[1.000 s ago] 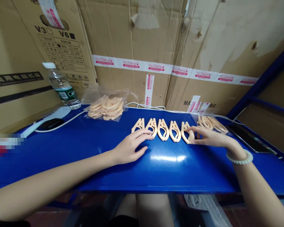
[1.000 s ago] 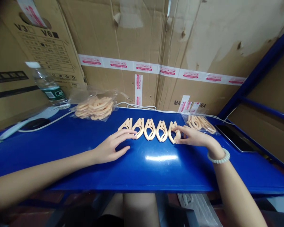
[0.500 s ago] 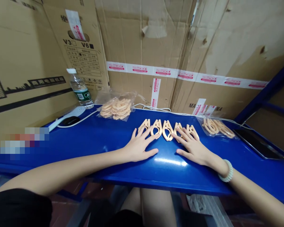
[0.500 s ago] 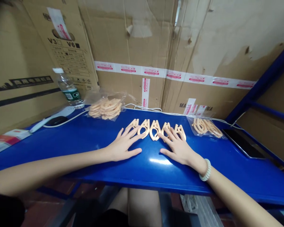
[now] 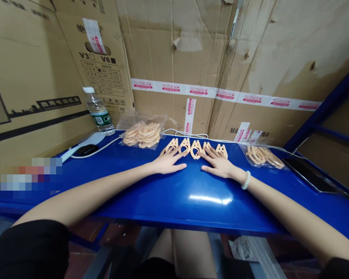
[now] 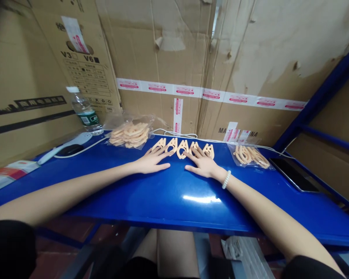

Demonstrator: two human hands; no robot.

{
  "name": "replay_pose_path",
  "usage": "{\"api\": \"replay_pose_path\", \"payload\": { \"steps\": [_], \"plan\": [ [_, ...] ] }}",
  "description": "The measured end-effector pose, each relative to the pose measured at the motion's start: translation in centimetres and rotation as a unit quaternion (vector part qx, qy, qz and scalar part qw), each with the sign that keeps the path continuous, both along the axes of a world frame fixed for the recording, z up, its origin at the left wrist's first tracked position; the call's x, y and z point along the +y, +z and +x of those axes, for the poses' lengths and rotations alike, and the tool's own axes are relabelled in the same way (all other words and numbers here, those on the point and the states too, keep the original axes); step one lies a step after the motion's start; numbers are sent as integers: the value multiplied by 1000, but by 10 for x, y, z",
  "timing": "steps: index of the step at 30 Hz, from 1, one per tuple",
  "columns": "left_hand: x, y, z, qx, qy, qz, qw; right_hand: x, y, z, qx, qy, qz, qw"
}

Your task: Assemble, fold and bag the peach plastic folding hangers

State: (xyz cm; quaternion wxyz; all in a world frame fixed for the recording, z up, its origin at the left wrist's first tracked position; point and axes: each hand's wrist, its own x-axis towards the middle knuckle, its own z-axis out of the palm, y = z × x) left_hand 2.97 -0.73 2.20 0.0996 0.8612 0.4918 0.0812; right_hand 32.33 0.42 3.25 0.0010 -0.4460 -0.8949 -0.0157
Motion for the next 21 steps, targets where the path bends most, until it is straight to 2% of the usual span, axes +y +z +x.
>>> {"api": "replay_pose_path", "payload": {
  "steps": [6,11,14,17,21],
  "plan": [
    [32,0,-7,0,20,-4,1000,36,0,-15,10,-13,-18,1000],
    [33,0,-6,-7,31,9,999,41,-1,-18,11,-19,-5,1000],
    [27,-2,-7,-28,18,28,999,34,-1,-19,13,-2,65,998],
    [18,-6,-11,-47,-19,93,994,21,-1,-19,25,42,159,986],
    [4,-7,-19,-34,-102,238,965,1,-1,-17,25,87,168,982]
  ]
}}
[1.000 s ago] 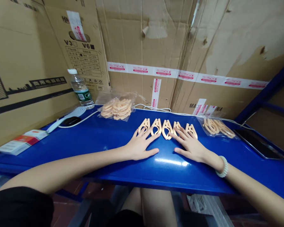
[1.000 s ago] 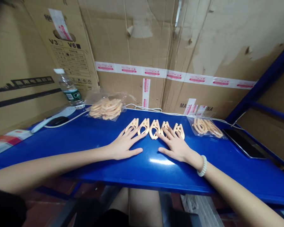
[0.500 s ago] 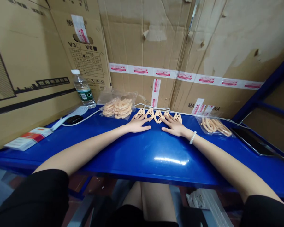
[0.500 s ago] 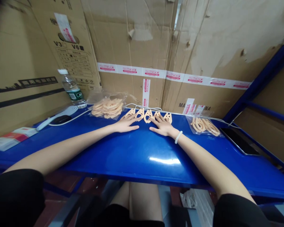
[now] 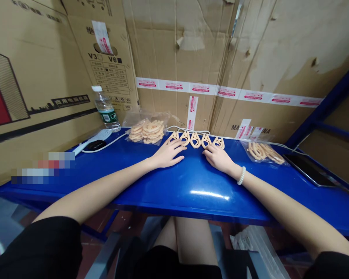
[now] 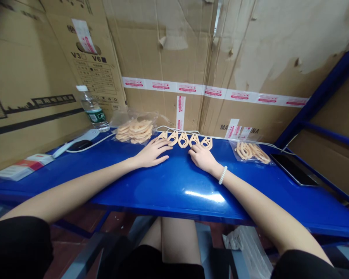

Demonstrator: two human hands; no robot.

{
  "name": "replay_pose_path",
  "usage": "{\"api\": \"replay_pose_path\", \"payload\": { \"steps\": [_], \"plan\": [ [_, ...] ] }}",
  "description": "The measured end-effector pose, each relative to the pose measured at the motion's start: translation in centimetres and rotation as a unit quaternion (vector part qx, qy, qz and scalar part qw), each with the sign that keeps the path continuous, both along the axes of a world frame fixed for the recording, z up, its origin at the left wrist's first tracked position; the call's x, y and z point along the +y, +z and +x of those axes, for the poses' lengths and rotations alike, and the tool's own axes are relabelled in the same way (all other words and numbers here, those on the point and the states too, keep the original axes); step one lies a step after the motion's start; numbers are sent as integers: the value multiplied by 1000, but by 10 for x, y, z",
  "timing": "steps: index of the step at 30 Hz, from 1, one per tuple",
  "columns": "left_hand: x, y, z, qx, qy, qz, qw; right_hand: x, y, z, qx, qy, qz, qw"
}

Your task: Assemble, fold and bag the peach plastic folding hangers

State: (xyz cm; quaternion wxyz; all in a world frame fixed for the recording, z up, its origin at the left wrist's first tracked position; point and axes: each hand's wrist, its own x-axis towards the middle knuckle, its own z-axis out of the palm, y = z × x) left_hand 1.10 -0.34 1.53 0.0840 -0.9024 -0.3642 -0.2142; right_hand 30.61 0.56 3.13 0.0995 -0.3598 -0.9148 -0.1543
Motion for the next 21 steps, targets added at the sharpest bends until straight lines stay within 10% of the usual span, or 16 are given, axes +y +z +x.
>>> {"api": "replay_pose_path", "payload": {
  "steps": [21],
  "plan": [
    [32,31,-74,-186,244,188,933,-12,7,8,43,40,-84,995]
  ]
}}
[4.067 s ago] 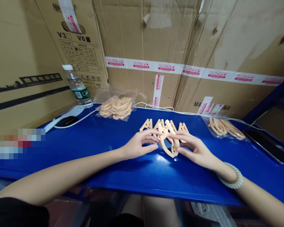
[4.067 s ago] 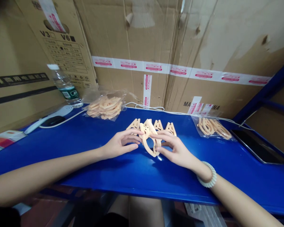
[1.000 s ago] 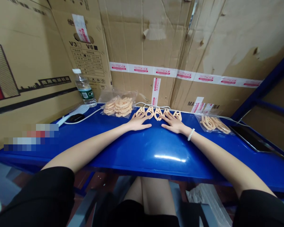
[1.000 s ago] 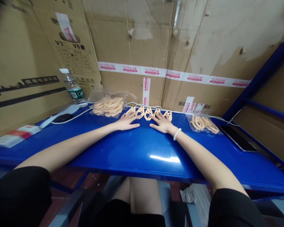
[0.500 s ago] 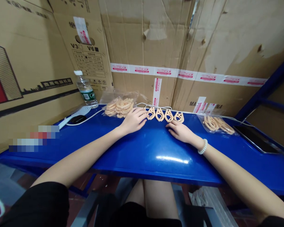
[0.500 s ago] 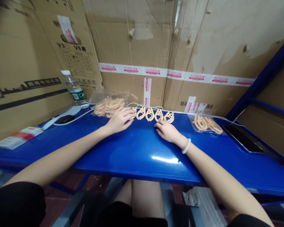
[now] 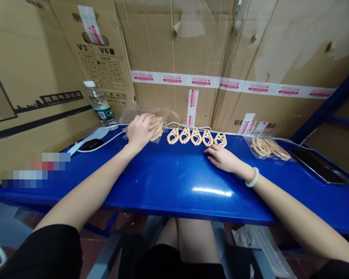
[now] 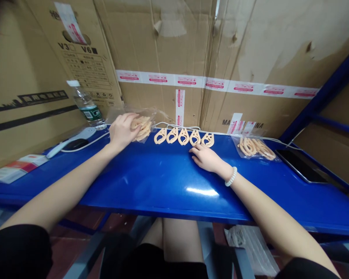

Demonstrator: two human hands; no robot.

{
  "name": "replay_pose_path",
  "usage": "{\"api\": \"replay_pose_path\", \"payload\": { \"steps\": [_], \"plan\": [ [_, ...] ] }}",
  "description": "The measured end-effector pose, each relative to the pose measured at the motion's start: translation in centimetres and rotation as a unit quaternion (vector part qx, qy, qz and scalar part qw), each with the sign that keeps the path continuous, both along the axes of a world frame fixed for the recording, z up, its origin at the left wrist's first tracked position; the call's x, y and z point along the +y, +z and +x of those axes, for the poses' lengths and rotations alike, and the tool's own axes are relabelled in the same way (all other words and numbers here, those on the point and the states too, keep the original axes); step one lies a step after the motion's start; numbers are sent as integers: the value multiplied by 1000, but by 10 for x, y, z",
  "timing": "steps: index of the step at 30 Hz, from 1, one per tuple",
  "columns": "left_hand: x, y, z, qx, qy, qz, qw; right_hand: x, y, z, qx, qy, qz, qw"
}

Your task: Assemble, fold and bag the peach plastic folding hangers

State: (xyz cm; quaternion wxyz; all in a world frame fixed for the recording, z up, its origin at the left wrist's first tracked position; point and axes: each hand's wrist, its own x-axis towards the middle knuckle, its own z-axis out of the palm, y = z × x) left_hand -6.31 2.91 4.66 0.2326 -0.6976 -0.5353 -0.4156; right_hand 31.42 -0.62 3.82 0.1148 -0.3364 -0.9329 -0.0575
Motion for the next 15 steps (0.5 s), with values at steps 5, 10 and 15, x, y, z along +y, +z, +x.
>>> {"api": "replay_pose_path", "payload": {
  "steps": [5,10,15],
  "plan": [
    [10,-4,-4,8,14,-11,1000,1,-3,0,1,-1,2,1000],
    [16,-5,-2,8,-2,-23,1000,1,-3,-1,3,-5,-1,1000],
    [15,-5,1,18,-13,-4,1000,2,-5,-1,10,-5,-6,1000]
  ]
}}
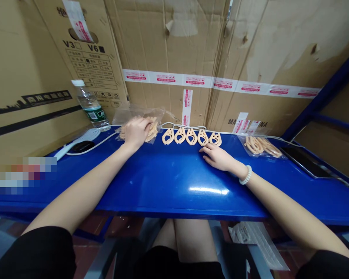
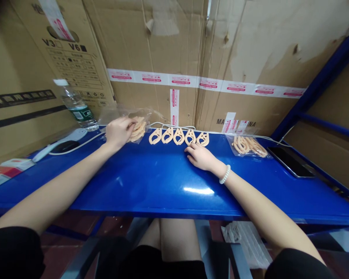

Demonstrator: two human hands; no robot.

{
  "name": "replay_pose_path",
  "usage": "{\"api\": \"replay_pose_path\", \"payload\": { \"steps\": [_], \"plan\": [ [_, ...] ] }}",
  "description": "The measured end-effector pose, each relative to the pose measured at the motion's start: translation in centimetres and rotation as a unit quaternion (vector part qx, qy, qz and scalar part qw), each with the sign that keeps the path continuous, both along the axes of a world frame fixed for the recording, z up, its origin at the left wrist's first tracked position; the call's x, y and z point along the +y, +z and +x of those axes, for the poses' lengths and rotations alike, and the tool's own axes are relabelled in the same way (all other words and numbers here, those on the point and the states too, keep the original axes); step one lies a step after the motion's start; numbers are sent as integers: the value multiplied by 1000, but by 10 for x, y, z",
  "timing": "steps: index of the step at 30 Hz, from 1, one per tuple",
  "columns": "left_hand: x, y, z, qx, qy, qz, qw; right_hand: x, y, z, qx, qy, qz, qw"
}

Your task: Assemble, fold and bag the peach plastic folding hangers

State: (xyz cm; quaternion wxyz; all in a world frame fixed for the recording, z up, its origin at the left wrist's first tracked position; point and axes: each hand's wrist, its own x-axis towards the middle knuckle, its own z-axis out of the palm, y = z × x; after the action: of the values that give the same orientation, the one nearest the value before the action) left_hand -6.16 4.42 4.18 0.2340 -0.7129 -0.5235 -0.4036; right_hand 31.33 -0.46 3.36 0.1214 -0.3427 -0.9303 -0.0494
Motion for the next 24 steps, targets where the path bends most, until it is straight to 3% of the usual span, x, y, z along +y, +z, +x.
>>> {"api": "replay_pose_path", "payload": {
  "steps": [4,10,15,20,24],
  "plan": [
    [-11,4,10,-13,-30,41,999,1,0,2,-1,-1,3,1000],
    [-42,11,37,-25,-142,79,986,-1,8,4,14,0,-31,999],
    [-67,8,63,-60,-212,107,970,0,21,13,162,-91,-8,983],
    [-85,0,83,-59,-331,55,940,3,30,27,345,-151,-1,926],
    [-93,-6,87,23,-434,-14,900,-1,32,25,345,-104,-61,931]
  ]
}}
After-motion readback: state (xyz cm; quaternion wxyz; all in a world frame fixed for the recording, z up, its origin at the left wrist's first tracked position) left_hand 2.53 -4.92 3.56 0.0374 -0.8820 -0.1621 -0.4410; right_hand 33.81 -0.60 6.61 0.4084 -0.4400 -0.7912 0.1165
